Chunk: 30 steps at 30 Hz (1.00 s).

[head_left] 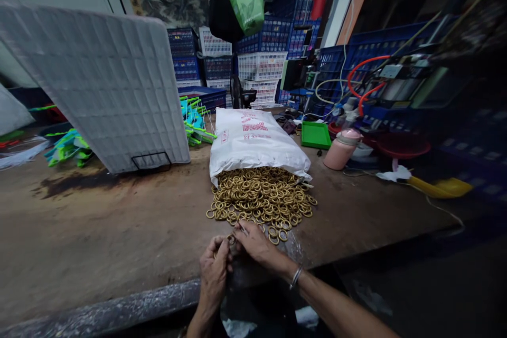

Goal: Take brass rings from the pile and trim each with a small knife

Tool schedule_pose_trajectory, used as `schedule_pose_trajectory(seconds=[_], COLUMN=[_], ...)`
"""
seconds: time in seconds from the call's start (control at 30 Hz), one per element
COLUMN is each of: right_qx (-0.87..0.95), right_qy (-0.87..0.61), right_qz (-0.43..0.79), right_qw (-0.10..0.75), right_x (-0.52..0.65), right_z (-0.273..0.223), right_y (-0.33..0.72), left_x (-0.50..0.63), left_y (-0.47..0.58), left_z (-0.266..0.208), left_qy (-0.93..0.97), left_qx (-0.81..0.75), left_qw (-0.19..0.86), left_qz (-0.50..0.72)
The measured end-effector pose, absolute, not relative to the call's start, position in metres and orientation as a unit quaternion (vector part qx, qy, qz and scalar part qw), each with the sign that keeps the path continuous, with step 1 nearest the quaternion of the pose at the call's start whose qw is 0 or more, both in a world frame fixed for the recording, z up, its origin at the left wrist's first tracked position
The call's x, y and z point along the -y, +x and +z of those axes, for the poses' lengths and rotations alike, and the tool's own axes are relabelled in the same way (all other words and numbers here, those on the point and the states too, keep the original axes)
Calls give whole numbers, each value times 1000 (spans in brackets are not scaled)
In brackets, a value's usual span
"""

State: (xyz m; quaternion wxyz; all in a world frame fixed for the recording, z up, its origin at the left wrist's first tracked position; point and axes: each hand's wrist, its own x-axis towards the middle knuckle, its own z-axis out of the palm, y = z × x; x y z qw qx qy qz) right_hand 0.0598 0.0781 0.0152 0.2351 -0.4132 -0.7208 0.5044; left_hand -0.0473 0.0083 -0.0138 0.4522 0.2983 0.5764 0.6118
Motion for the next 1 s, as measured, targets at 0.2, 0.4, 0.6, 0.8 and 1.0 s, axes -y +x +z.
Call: schedule_pose_trajectory(seconds=[0.2,0.4,0.6,0.8,1.0], right_qx=[644,683,793,773,841], right_qy=[-423,-420,-404,-389,-394], right_qz=[602,548,376,433,304], right_qw=[210,241,257,253,212], right_x=[-75,-76,-74,-75,-70], right_z=[5,12,16,14,5], right_y=[58,59,64,70,78], left_x=[-5,0,1,4,3], left_y=[-46,-42,-37,-35,-34], left_z=[-7,-4,3,6,6], left_qy=[328,266,221,224,211], left_qx=[-597,-540,-519,-494,-482], left_qw=[432,532,570,582,582], left_qz=[591,596,598,606,620])
